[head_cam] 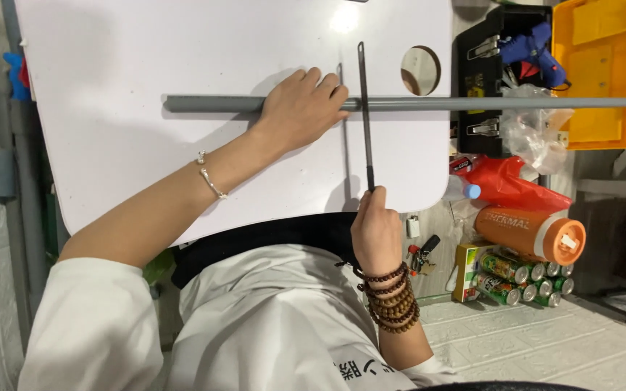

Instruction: The person uses a hacksaw to cut a long grey pipe resting on a white table. They hold the pipe with one hand and saw through it with the other, eventually separating a segment. The person then handles the cut pieces and the saw.

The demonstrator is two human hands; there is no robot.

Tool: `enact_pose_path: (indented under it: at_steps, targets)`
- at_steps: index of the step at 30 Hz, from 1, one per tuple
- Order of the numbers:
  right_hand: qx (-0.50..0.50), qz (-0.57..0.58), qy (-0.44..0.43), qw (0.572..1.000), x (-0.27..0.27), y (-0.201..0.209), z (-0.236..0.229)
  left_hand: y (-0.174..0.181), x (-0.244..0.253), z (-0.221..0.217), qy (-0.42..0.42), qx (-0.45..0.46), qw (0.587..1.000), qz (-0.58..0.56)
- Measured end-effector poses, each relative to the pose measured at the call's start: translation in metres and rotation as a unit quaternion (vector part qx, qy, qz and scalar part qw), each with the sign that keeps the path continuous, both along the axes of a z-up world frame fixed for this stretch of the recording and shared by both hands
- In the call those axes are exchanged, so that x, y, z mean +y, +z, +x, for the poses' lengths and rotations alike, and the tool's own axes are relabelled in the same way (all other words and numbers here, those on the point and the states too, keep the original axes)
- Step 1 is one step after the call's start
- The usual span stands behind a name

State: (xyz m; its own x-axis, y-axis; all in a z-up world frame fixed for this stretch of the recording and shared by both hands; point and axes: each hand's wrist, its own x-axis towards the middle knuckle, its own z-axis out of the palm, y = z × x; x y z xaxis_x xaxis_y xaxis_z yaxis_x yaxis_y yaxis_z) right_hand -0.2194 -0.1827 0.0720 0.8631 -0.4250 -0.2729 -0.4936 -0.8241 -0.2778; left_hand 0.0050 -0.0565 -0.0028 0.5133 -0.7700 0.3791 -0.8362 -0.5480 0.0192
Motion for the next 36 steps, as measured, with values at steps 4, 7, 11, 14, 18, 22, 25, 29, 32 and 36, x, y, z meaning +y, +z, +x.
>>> enact_pose_path:
  at_steps: [4,7,11,14,18,22,25,29,32,36]
  targets:
    - [-0.044,-0.014,0.050,0.998,-0.003,-0.009,-0.002,-0.005,0.001,-0.001,0.018,-0.022,1.000,-0.013]
    - [-0.062,0.032,0.034,0.997,0.002,-0.002,0.002,-0.008,0.001,0.000,0.027,-0.027,0.999,-0.031]
    - [-0.073,0.040,0.028,0.996,0.002,-0.004,0.003,-0.007,0.002,-0.001,0.027,-0.024,0.999,-0.023]
    - [-0.074,0.040,0.031,0.996,0.001,-0.008,0.004,-0.006,0.001,-0.001,0.029,-0.012,0.999,-0.025]
    - [-0.074,0.025,0.042,0.996,0.001,-0.014,0.007,-0.006,0.001,-0.002,0.032,0.005,0.999,-0.037]
    - [-0.076,0.036,0.029,0.996,0.001,-0.016,0.007,-0.005,0.002,-0.001,0.031,-0.009,0.999,-0.031]
    - [-0.067,0.031,0.033,0.997,0.002,-0.017,0.006,-0.006,0.001,-0.002,0.029,0.005,0.999,-0.027]
    - [-0.066,0.037,0.039,0.996,0.005,-0.014,0.024,-0.003,0.002,-0.007,0.016,-0.004,1.000,-0.014]
    - [-0.075,0.036,0.048,0.995,0.008,-0.018,0.025,-0.008,0.000,-0.010,0.017,-0.025,0.999,-0.014]
    - [-0.058,0.013,0.049,0.997,0.011,-0.017,0.001,-0.012,-0.001,-0.006,0.026,-0.067,0.997,0.002]
